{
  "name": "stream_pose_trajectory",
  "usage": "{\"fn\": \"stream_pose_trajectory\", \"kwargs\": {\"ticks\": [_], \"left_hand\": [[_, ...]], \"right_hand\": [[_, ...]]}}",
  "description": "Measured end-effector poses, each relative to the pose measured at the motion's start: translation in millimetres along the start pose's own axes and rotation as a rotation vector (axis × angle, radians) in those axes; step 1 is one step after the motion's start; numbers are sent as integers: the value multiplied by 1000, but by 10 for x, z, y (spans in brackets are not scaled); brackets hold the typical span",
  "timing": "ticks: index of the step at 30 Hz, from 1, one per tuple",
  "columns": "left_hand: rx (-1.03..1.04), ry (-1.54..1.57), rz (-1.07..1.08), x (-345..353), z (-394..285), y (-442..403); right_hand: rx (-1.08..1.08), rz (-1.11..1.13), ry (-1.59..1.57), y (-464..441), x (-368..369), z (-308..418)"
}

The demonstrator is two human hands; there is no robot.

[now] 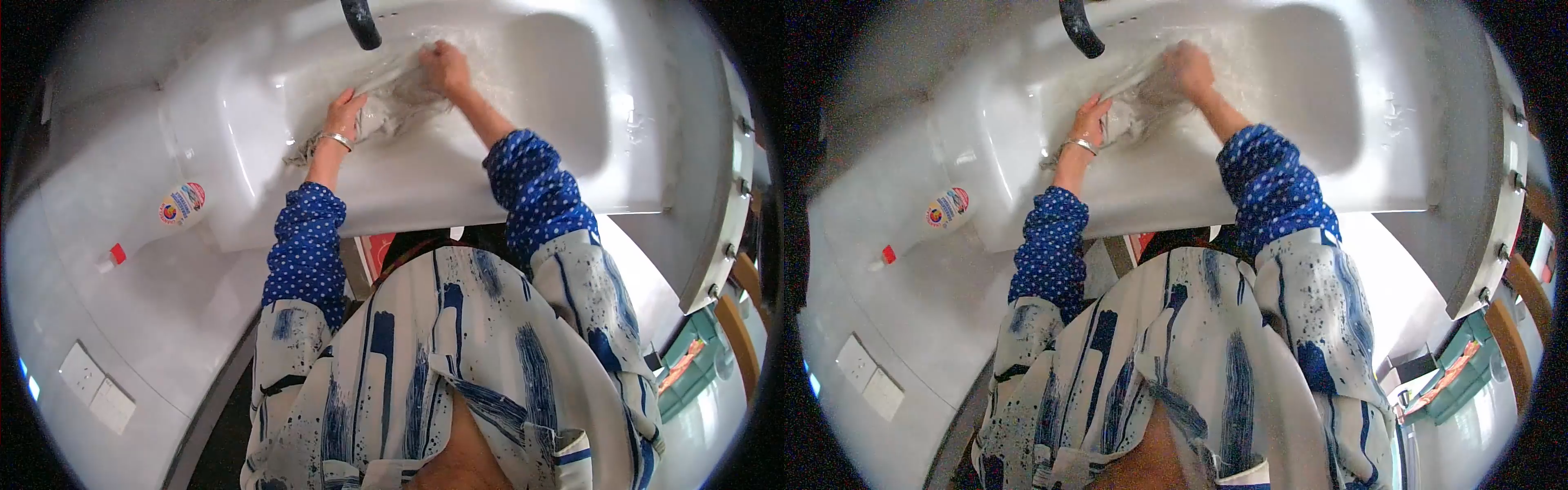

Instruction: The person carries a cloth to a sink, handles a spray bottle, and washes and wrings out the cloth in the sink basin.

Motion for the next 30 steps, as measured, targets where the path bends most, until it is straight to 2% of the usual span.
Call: {"fn": "stream_pose_trajectory", "kwargs": {"ticks": [1,2,3,4,5,6,8,10,11,12,14,15,16,18,19,20,22,24,25,26,27,29,30], "left_hand": [[7,-6,7,7,-24,-36],[-152,243,98,27,3,-76],[-317,490,191,85,26,-99],[-320,479,203,121,-57,46],[-87,271,216,145,-268,326],[-54,228,220,269,-391,439],[-36,173,229,445,-408,532],[-407,534,75,492,-164,437],[-368,515,32,545,-227,543],[-251,484,204,316,159,109],[14,456,526,-140,919,-710],[236,735,691,29,490,-304],[411,1037,930,211,13,159],[-197,598,697,-35,37,-25],[-198,681,416,144,-43,186],[-206,683,409,279,-142,379],[-258,639,97,413,-304,542],[-206,626,67,169,-78,343],[-159,764,389,-2,35,165],[-134,829,551,-8,38,169],[-115,885,716,-15,37,177],[-194,756,307,265,-259,438],[-231,679,95,276,-304,533]], "right_hand": [[-33,90,-16,185,65,207],[-88,162,116,459,98,557],[-54,216,29,786,66,923],[-246,140,-53,1018,213,1008],[-321,188,-46,1243,170,1209],[-527,157,-27,1295,134,1255],[-429,9,83,1011,170,991],[-10,197,95,506,114,721],[-41,196,144,426,198,649],[-33,195,145,551,238,734],[-264,44,-67,902,218,1072],[-260,49,-66,1083,283,1126],[-408,-40,-85,1247,312,1196],[-561,-132,-112,1202,290,1226],[-407,-71,-68,1012,212,1240],[-255,-12,-12,837,172,1170],[-101,-2,-36,496,237,934],[-140,-66,-136,698,347,1041],[-261,-24,-72,956,385,1206],[-371,18,-7,1128,415,1285],[-369,18,-7,1156,429,1251],[-373,4,25,1152,478,1125],[-269,31,-189,938,274,1070]]}}
Point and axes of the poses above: each hand's wrist, its own y-axis away from the middle knuckle, its own x-axis out of the palm, z = x × y, the point moved 2 cm from there along -y, towards the middle knuckle, and after that the axes turned 1 degree about -y, right-handed, at the moved point
